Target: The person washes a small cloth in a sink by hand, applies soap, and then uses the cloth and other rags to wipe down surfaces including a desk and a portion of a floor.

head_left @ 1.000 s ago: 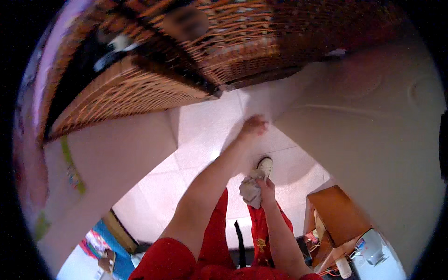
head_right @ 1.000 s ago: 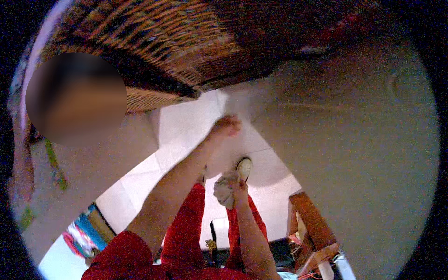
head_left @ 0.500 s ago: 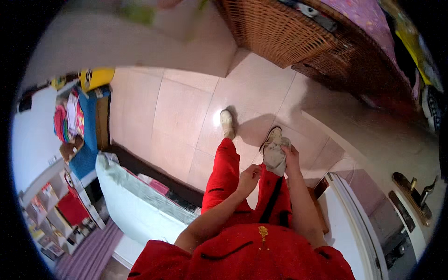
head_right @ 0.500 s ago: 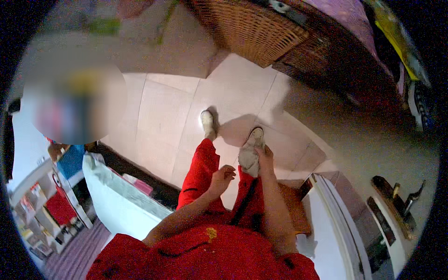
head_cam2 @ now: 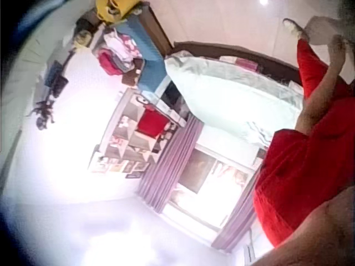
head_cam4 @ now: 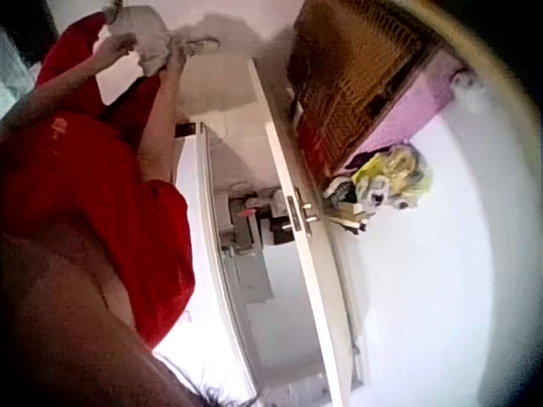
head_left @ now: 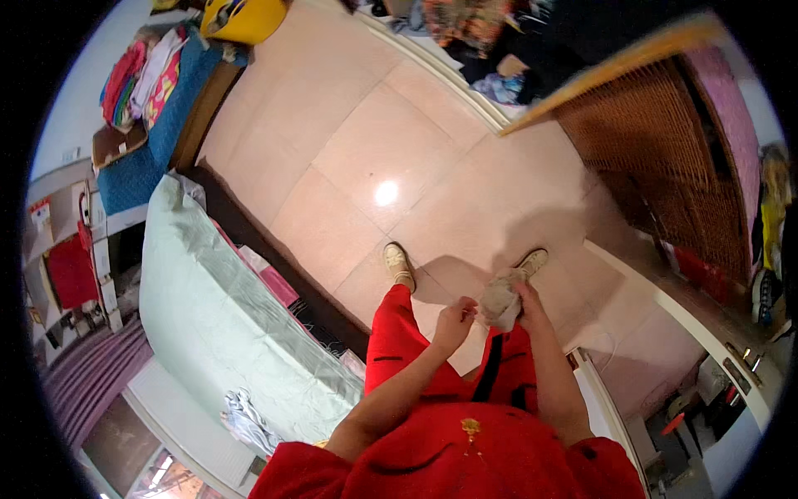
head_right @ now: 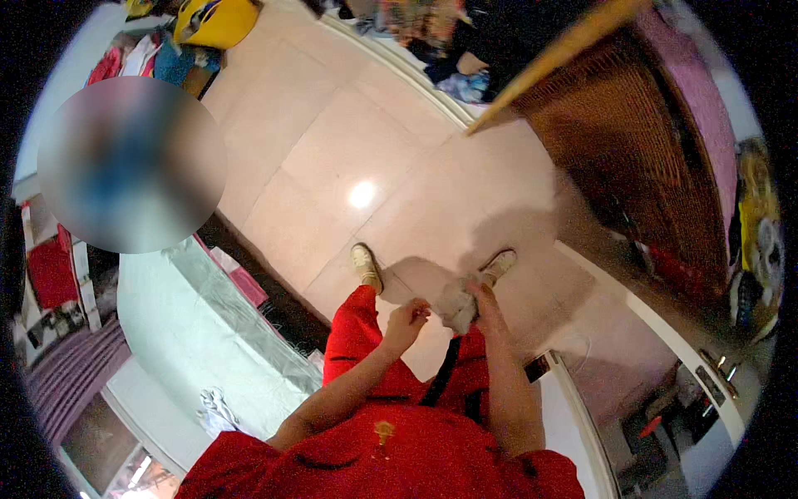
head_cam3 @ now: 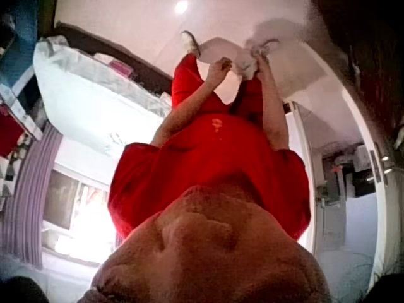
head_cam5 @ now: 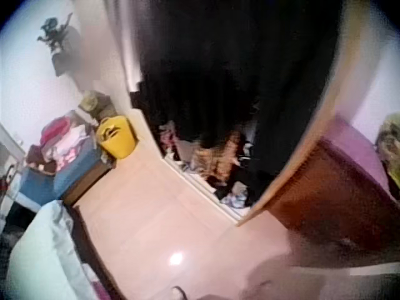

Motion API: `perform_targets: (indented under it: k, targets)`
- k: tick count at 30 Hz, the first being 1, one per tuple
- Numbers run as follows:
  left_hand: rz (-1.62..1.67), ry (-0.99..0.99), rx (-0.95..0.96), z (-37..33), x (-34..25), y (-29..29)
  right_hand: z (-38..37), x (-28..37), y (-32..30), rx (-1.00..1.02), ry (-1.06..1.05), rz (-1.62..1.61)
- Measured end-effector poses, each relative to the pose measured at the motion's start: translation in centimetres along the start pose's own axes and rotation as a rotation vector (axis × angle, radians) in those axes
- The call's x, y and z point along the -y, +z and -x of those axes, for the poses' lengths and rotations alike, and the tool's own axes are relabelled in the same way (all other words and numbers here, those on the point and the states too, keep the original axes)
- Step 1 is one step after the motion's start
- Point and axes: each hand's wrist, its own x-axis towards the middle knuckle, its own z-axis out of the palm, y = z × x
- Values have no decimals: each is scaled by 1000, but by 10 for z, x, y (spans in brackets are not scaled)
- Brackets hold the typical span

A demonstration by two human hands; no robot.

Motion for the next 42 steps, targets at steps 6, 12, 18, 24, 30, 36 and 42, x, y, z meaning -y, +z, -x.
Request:
perform_targets:
  k: [6,12,18,24,30,36,42]
  targets:
    - [66,-110,-266,20,53,-135,-13,-39,141,134,130,195]
    - [179,-178,-364,23,80,-192,-79,-53,249,315,-20,505]
    - [484,-204,-445,10,107,-185,-200,-55,310,233,-192,828]
    - [676,-327,-620,-20,156,-178,-335,-69,354,150,-577,1394]
    - [707,-390,-707,-60,183,-185,-420,-98,388,98,-792,1721]
    - [766,-509,-687,-88,201,-202,-454,-138,406,187,-664,2169]
    - [724,-491,-617,-97,192,-229,-510,-158,373,171,-890,2216]
